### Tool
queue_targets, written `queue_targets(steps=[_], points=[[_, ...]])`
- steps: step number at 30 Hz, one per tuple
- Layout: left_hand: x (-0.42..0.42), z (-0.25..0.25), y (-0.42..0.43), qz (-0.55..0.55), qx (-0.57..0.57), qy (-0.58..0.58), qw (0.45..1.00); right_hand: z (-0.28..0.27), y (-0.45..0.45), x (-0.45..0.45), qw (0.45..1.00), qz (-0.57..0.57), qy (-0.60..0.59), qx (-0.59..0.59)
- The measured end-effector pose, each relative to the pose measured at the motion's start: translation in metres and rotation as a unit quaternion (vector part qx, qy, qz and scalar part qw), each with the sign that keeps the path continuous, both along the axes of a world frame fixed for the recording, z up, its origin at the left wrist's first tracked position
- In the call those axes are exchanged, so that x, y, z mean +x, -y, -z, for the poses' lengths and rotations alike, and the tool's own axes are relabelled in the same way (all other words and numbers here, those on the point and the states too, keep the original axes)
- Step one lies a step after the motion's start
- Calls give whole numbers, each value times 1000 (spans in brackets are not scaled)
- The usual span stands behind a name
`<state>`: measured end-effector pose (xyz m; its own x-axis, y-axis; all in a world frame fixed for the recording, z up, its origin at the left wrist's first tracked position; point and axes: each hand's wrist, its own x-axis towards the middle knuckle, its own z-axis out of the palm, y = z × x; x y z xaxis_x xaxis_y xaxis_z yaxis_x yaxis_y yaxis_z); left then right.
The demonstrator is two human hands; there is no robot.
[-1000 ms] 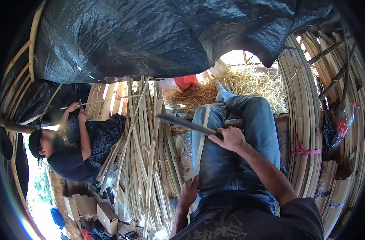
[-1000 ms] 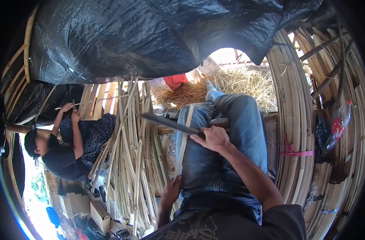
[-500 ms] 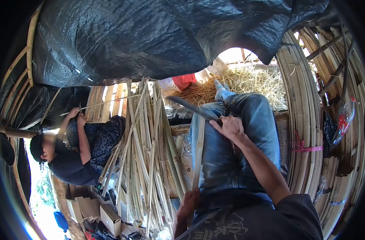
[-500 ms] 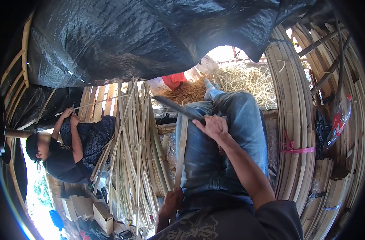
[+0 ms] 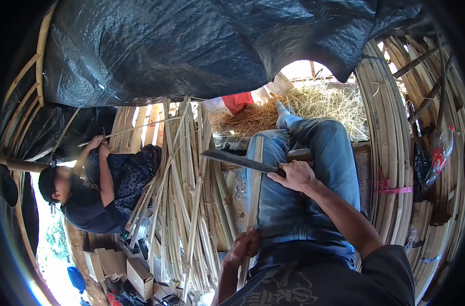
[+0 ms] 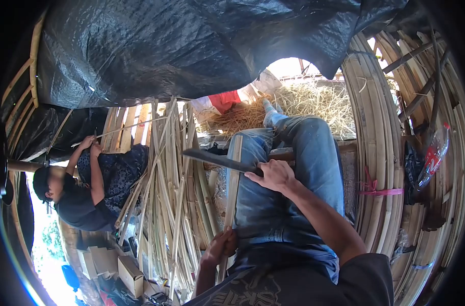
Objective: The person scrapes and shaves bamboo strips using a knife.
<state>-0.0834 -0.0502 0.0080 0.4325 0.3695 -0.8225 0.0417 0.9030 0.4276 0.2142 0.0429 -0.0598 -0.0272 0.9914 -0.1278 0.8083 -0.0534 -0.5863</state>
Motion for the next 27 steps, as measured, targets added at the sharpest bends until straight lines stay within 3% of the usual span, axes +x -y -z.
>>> queue_targets(steps=[3, 9, 11, 15, 17, 19, 22, 25, 27], points=[[0, -1, -2, 15, 16, -21, 1000, -5, 2, 2, 997, -37, 59, 27], [3, -17, 16, -7, -6, -17, 1000, 0, -2, -1, 995, 21, 95, 14], [-8, -19, 31, 21, 21, -109, 994, 6, -9, 3, 994, 36, 95, 27], [-33, -35, 52, -16, -26, -114, 993, 10, -9, 1, 990, 51, 109, 74], [-45, -39, 65, 13, -36, -88, 995, 15, -18, 6, 991, 71, 94, 70], [-48, -46, 77, 32, -13, -137, 990, 15, -26, 9, 990, 101, 78, 66], [-47, -47, 79, -12, -45, -123, 991, 12, -27, 8, 994, 98, 43, 24], [-32, -30, 51, 8, 4, -108, 994, 18, -18, 4, 992, 99, 3, 77], [-27, -12, 32, 9, 18, -66, 998, 5, -10, 8, 997, 69, -16, 41]])
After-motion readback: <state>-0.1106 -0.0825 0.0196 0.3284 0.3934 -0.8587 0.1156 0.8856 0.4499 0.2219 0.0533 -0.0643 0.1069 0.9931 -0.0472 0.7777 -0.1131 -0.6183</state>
